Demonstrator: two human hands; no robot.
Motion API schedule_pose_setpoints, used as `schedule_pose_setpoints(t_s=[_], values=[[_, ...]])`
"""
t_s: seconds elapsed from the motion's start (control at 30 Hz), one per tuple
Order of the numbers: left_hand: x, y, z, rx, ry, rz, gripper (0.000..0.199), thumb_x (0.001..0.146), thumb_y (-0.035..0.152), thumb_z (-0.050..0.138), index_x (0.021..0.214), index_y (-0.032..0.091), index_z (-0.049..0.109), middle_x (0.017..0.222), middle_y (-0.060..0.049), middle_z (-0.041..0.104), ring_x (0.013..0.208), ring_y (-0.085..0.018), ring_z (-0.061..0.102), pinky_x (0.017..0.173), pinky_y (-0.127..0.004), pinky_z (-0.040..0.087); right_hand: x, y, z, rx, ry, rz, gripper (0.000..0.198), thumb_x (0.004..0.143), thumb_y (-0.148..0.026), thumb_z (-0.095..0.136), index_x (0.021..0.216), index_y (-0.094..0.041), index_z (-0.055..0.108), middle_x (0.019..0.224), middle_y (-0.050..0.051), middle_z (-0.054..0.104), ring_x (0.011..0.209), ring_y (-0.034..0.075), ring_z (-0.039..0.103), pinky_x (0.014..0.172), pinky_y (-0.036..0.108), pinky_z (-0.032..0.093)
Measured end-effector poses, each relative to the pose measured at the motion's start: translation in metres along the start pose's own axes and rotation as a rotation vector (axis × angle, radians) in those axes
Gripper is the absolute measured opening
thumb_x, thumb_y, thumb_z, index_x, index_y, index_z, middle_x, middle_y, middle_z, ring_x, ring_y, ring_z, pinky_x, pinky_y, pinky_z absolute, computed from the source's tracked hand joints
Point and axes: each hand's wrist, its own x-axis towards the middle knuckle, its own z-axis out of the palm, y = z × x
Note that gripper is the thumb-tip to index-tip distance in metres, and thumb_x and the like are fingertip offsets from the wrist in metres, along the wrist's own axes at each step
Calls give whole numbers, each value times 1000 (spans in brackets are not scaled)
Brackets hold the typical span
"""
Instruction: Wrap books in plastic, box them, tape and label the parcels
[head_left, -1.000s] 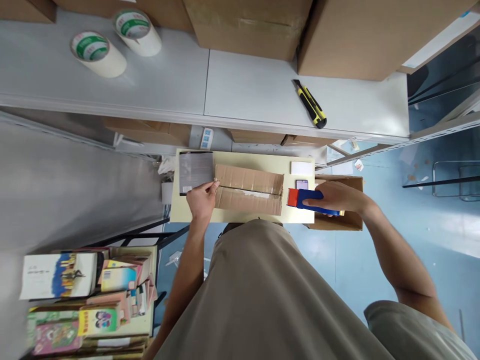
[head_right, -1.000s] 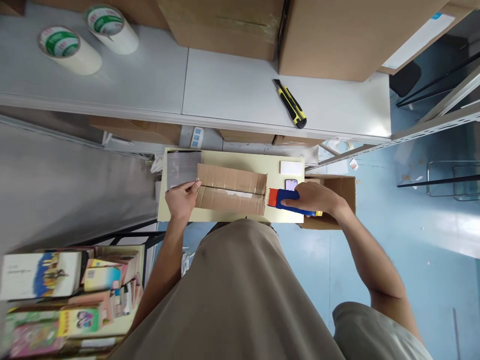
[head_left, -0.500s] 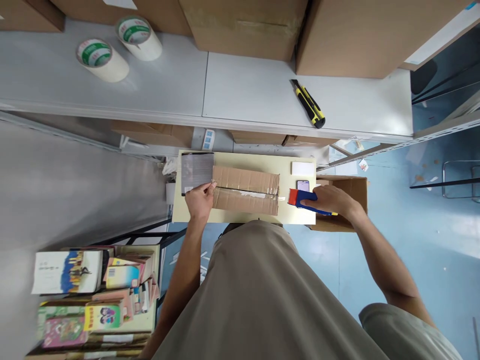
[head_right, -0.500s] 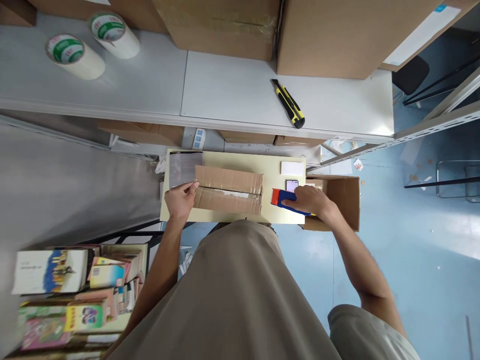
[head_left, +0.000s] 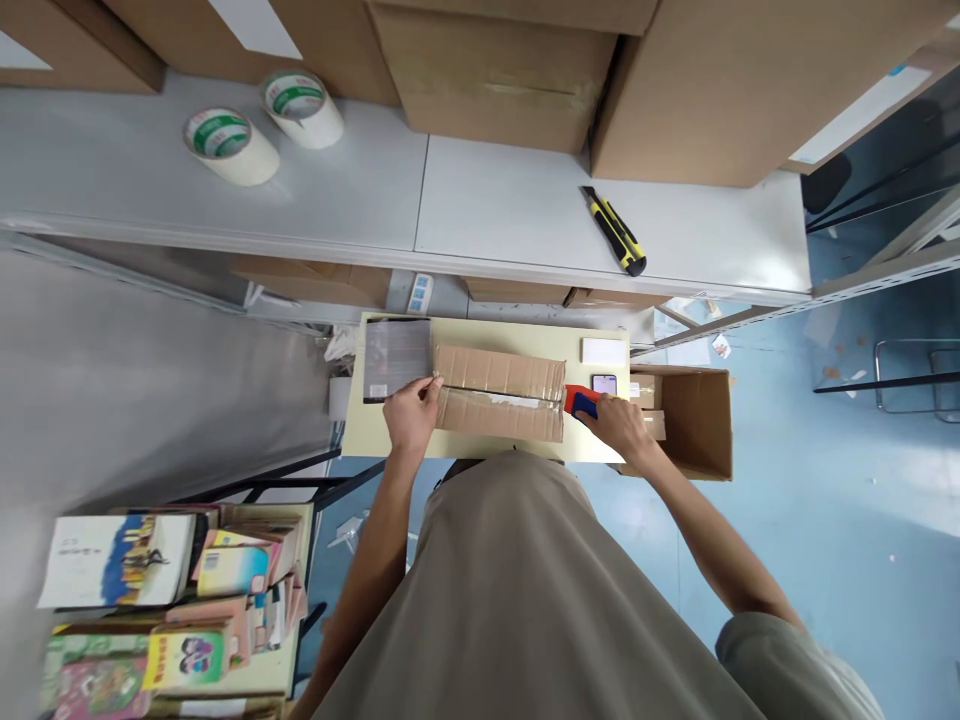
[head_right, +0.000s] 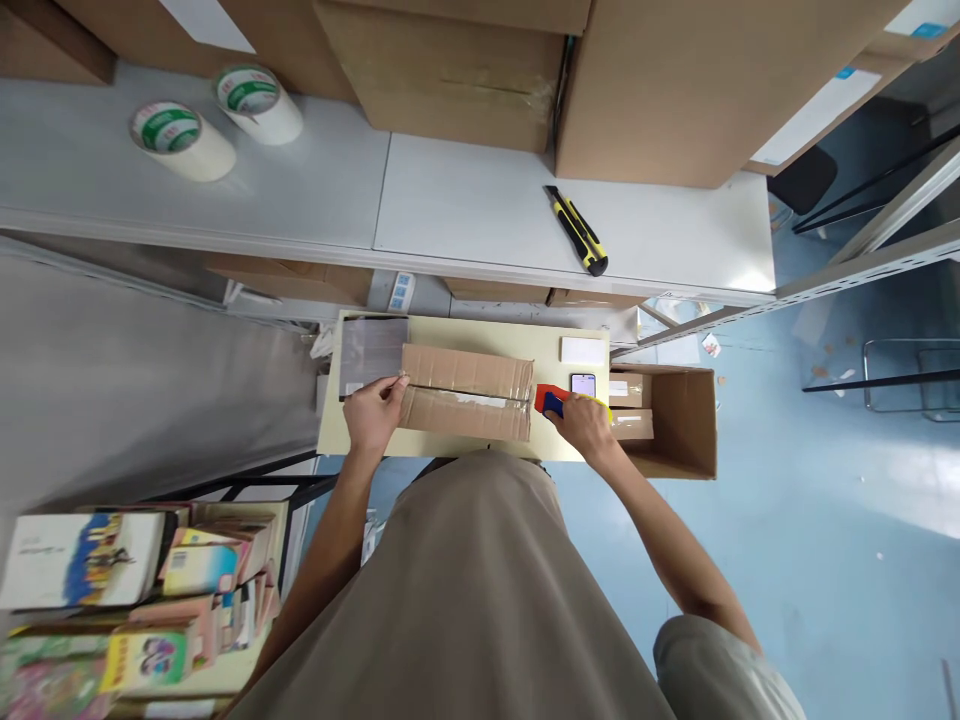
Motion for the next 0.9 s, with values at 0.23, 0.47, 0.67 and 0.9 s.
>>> schedule_pose_setpoints(t_s=[0.23,0.47,0.67,0.9], values=[[5,21,-14,-226,100,105,39,104,41,64,135,18,71,134,-17,79,111,-28,79,98,-39,63,-19,27,-42,217,110,54,50,115,-55,42,125,-12,65,112,26,81,107,41,79,74,38,47],[1,147,-40,-423,64,802,36,115,36,51,144,26,68,140,-11,74,134,-26,70,121,-43,57,-25,-2,-138,404,446,-193,48,105,-51,50,137,-15,54,109,20,78,93,37,73,75,38,46],[49,204,-36,-458,183,905,48,114,24,42,160,18,56,159,-18,56,150,-27,60,131,-46,48,41,-58,-197,200,817,-368,46,111,-33,45,146,-4,51,122,29,75,118,41,69,107,54,47],[100,193,-14,-431,73,798,59,104,16,54,163,15,53,171,-17,53,161,-30,51,138,-48,40,122,-91,-204,114,905,-358,55,108,-23,49,157,3,50,140,30,69,139,42,59,129,65,29]])
